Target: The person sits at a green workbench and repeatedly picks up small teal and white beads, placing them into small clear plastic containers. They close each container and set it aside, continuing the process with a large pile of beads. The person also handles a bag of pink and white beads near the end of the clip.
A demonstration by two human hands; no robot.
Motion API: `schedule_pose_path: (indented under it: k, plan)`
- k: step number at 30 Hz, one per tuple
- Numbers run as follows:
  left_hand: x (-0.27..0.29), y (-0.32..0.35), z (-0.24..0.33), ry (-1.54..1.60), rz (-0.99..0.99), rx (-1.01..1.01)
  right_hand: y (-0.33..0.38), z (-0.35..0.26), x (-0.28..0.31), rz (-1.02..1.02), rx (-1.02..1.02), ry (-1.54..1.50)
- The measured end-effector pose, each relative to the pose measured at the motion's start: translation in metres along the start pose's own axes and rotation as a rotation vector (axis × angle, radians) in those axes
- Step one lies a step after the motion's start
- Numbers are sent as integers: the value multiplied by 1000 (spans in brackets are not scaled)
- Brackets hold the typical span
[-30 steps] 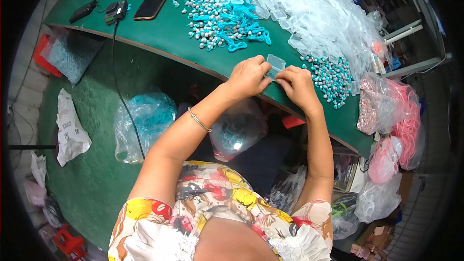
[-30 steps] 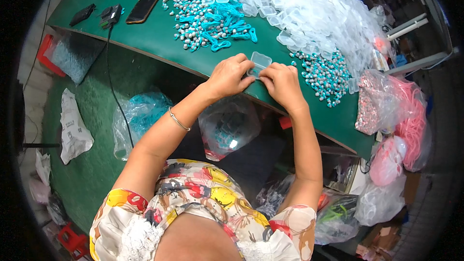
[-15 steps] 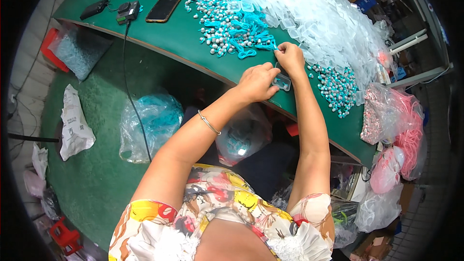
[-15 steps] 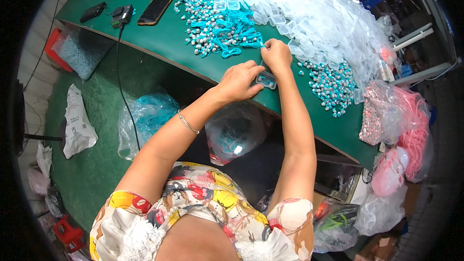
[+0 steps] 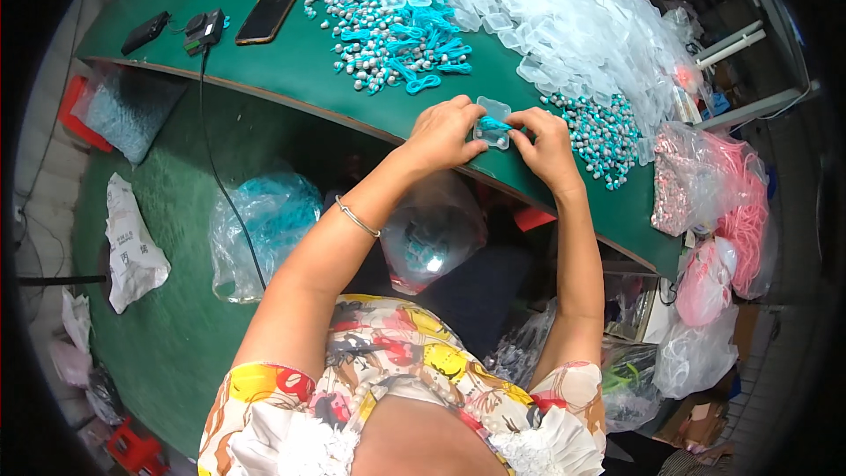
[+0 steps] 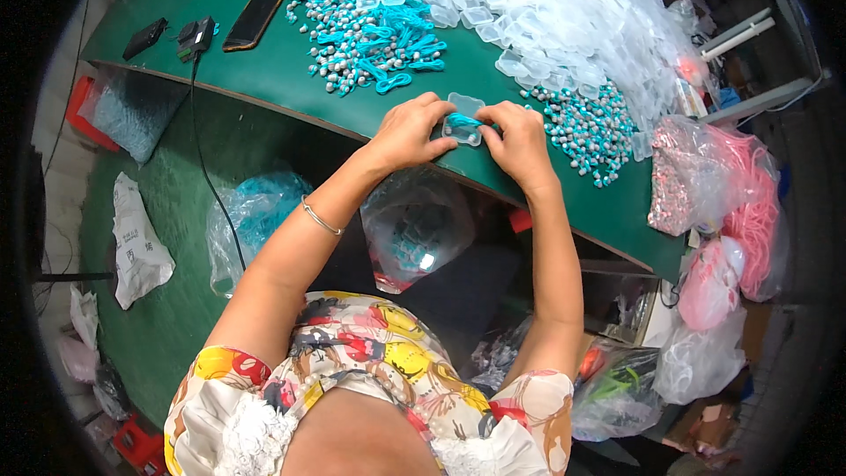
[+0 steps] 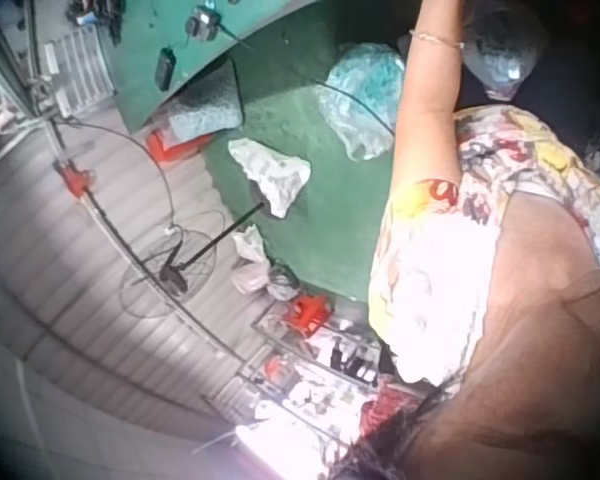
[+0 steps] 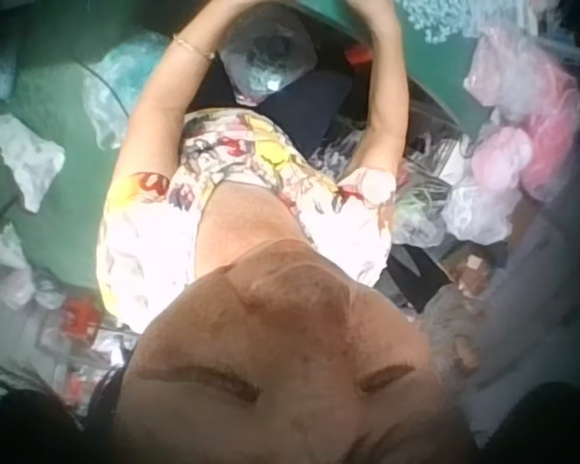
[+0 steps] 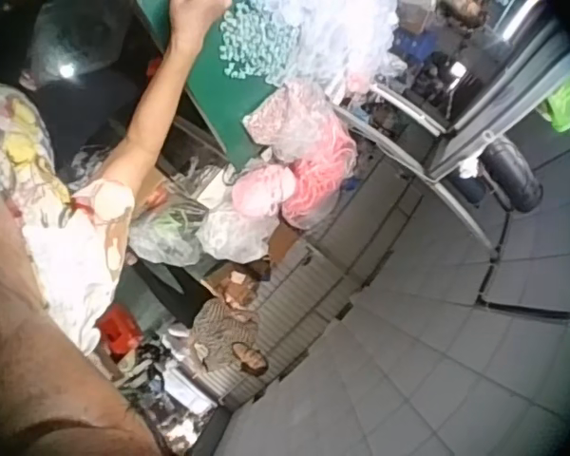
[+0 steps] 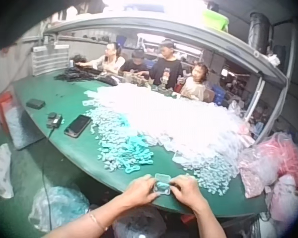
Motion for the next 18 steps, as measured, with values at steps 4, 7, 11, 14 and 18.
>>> schedule_pose_path:
  k: [4, 7, 11, 14, 18]
  plan:
    - [0, -2, 0, -6, -1, 20, 1, -7, -2, -26, 11, 142]
    - [0, -1, 0, -3, -2, 18, 1, -8, 1, -11, -27, 64]
    - [-1, -1, 1, -9, 16, -1, 5, -11, -5, 53, 60, 45]
    - [-1, 0, 1, 3, 21, 1, 6, -23, -9, 60, 128, 160]
    - [0, 1, 0, 19, 20, 8, 2, -41, 0, 86, 182, 281]
Point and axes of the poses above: each hand's wrist, its own y-axis away from the middle knuckle, its own x-axis out of the back of the hand, z = x × y, the point moved 7 cm from there along -y, towards the middle knuckle, and after that the axes turned 5 degrees about y, right-handed, at the moved point
